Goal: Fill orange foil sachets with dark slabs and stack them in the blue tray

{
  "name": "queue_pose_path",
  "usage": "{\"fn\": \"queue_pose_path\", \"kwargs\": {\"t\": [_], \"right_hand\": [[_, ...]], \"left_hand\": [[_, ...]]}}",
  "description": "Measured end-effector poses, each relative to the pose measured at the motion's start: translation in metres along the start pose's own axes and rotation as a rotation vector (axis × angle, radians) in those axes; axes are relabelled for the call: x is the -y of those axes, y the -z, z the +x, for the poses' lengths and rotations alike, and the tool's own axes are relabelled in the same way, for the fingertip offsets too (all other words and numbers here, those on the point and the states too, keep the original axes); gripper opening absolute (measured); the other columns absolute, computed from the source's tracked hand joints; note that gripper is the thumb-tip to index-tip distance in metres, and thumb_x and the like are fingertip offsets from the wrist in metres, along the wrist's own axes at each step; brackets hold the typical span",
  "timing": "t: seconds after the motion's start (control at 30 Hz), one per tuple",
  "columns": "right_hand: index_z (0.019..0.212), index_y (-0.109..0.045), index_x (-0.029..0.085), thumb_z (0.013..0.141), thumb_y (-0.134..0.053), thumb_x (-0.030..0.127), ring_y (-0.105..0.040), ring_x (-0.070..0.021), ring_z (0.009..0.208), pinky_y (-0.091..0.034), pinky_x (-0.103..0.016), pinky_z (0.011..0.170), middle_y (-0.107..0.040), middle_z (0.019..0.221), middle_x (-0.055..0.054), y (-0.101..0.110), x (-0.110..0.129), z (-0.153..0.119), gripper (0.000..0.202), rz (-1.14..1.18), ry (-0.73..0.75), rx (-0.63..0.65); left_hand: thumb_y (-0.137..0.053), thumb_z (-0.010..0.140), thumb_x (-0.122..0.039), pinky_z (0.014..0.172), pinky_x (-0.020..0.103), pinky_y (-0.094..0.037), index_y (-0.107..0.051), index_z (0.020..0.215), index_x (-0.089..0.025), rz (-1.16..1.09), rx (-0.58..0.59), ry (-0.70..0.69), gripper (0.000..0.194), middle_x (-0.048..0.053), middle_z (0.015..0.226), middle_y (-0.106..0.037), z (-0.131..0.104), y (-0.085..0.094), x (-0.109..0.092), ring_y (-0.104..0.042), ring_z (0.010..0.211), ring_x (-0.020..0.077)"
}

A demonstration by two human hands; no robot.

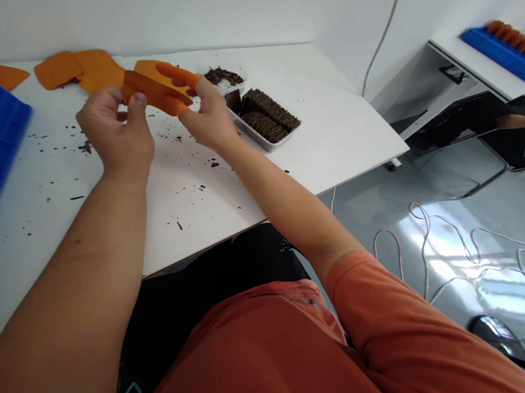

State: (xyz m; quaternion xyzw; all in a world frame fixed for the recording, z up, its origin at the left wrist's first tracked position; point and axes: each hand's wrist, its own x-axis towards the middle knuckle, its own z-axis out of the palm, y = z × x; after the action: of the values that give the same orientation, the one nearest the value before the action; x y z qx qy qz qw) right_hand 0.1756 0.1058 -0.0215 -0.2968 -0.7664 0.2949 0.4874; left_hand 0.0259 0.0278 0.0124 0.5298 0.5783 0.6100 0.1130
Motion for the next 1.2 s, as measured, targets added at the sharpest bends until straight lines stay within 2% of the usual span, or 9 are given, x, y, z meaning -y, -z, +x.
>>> {"fn": "queue_pose_path", "kwargs": {"t": [0.07, 0.17, 0.3, 0.37, 0.5, 0.67, 0.83, 1.0, 1.2], "right_hand": [[0.146, -0.050, 0.030, 0.096, -0.060, 0.048, -0.058, -0.0155, 0.118, -0.049, -0.032, 0.109, -0.066, 0.141, -0.002, 0.000, 0.018, -0.005, 0.055, -0.065, -0.063, -0.105], [0.151, -0.045, 0.032, 0.098, -0.055, 0.037, -0.053, -0.0137, 0.138, -0.045, -0.028, 0.121, -0.058, 0.153, -0.002, 0.003, 0.047, -0.013, 0.054, -0.246, -0.043, -0.172], [0.149, -0.047, 0.034, 0.102, -0.058, 0.035, -0.014, -0.0139, 0.167, -0.024, -0.036, 0.139, -0.045, 0.167, 0.001, 0.010, 0.069, -0.019, 0.048, -0.456, -0.020, -0.155], [0.135, -0.057, 0.032, 0.102, -0.057, 0.030, -0.006, -0.0149, 0.169, -0.019, -0.045, 0.142, -0.040, 0.170, 0.000, 0.011, 0.071, -0.020, 0.034, -0.462, 0.026, -0.156], [0.098, -0.062, 0.025, 0.092, -0.050, 0.011, -0.014, -0.0207, 0.169, -0.028, -0.056, 0.139, -0.033, 0.174, 0.000, 0.007, 0.062, -0.017, 0.019, -0.503, 0.103, -0.118], [0.075, -0.052, 0.023, 0.084, -0.057, 0.010, -0.022, -0.0294, 0.168, -0.039, -0.059, 0.133, -0.041, 0.170, 0.002, 0.005, 0.059, -0.017, 0.017, -0.651, 0.058, -0.038], [0.079, -0.058, 0.024, 0.093, -0.060, 0.019, -0.026, -0.0286, 0.167, -0.031, -0.056, 0.138, -0.045, 0.168, -0.002, 0.010, 0.072, -0.019, 0.015, -0.634, 0.070, 0.003], [0.088, -0.063, 0.027, 0.096, -0.066, 0.038, -0.022, -0.0308, 0.168, -0.028, -0.063, 0.139, -0.045, 0.168, -0.002, 0.010, 0.072, -0.019, 0.013, -0.576, 0.081, 0.042], [0.099, -0.064, 0.028, 0.092, -0.068, 0.032, -0.032, -0.0328, 0.163, -0.035, -0.063, 0.134, -0.050, 0.163, -0.004, 0.007, 0.065, -0.018, 0.008, -0.631, 0.061, 0.031]], "left_hand": [[-0.067, 0.096, -0.016, 0.087, 0.038, -0.054, -0.072, 0.095, -0.020, 0.018, 0.000, -0.004, 0.006, 0.003, 0.099, -0.078, 0.000, 0.000, 0.001, -0.067, 0.093, 0.0208], [-0.066, 0.097, -0.015, 0.096, 0.040, -0.053, -0.071, 0.095, -0.020, 0.072, 0.018, -0.025, 0.007, 0.003, 0.098, -0.076, -0.001, 0.001, 0.002, -0.066, 0.095, 0.0210], [-0.062, 0.099, -0.016, 0.100, 0.042, -0.053, -0.072, 0.101, -0.019, 0.155, 0.071, -0.037, 0.011, 0.005, 0.102, -0.075, -0.003, 0.002, 0.002, -0.067, 0.099, 0.0234], [-0.060, 0.100, -0.018, 0.105, 0.045, -0.051, -0.072, 0.107, -0.019, 0.193, 0.112, -0.051, 0.014, 0.006, 0.108, -0.075, -0.004, 0.003, 0.001, -0.068, 0.106, 0.0256], [-0.057, 0.101, -0.026, 0.114, 0.053, -0.046, -0.073, 0.113, -0.019, 0.338, 0.177, -0.095, 0.020, 0.011, 0.120, -0.075, -0.005, 0.004, 0.000, -0.065, 0.121, 0.0328], [-0.059, 0.097, -0.029, 0.112, 0.051, -0.047, -0.075, 0.111, -0.024, 0.300, 0.147, -0.038, 0.022, 0.007, 0.121, -0.078, -0.007, 0.003, 0.001, -0.066, 0.117, 0.0310], [-0.064, 0.093, -0.031, 0.114, 0.056, -0.044, -0.077, 0.107, -0.026, 0.210, 0.111, -0.046, 0.020, 0.008, 0.117, -0.078, -0.004, 0.003, 0.004, -0.064, 0.118, 0.0350], [-0.065, 0.095, -0.038, 0.115, 0.057, -0.044, -0.078, 0.109, -0.026, 0.207, 0.108, -0.019, 0.023, 0.008, 0.115, -0.078, -0.003, 0.005, 0.004, -0.063, 0.116, 0.0343], [-0.062, 0.096, -0.043, 0.116, 0.055, -0.042, -0.079, 0.116, -0.029, 0.207, 0.150, -0.052, 0.030, 0.005, 0.125, -0.077, -0.004, 0.004, 0.003, -0.063, 0.120, 0.0321]]}}
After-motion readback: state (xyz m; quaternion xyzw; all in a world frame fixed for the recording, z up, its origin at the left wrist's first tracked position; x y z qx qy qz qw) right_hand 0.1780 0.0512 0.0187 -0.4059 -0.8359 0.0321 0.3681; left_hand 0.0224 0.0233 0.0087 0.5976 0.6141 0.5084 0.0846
